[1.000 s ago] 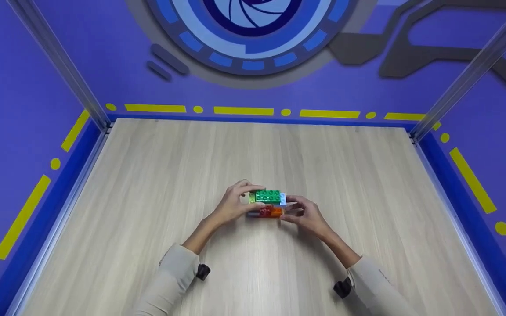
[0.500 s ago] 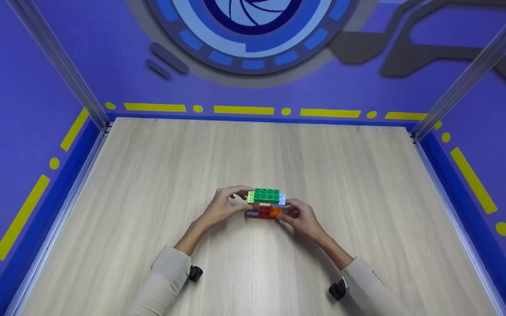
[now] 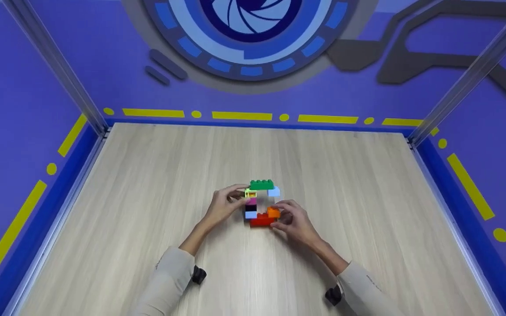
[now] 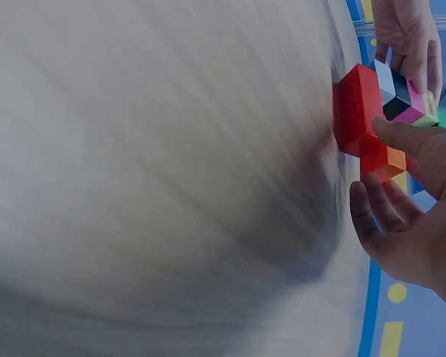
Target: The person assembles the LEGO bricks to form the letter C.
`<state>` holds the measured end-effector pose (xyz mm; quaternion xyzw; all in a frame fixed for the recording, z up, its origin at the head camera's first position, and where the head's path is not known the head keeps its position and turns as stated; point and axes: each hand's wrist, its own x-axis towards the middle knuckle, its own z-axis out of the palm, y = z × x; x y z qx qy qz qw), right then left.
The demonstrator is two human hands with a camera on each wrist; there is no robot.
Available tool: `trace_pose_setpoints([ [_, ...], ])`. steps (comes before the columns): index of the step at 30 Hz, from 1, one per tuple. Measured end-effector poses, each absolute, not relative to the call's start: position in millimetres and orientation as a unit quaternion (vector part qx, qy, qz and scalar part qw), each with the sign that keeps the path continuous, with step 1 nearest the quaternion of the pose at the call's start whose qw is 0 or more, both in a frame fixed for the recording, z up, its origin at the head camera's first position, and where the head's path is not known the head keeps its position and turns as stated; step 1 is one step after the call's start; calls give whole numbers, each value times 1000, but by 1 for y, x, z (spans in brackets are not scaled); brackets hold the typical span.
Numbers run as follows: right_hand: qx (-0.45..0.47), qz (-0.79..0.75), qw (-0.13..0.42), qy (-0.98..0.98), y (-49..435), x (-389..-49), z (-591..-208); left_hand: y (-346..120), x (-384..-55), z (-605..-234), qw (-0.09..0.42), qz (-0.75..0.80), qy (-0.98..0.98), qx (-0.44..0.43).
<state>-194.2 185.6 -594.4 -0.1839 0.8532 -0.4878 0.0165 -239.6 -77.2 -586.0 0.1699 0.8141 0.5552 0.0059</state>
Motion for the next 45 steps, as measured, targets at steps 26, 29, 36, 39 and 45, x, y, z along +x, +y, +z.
trace_pose_setpoints([
  [26, -168, -455, 33, 874, 184, -193, -592, -89, -252, -588, 85, 415, 870, 251],
  [29, -170, -454, 37, 874, 183, -193, -592, -88, -254, -590, 78, 413, 872, 249],
  [36, -170, -451, 44, 875, 183, -194, -592, -88, -256, -591, 81, 377, 893, 233],
  [39, -168, -444, 47, 879, 183, -194, -593, -87, -257, -591, 80, 356, 901, 233],
  [45, -171, -437, 56, 881, 184, -196, -595, -87, -258, -592, 94, 348, 906, 222],
])
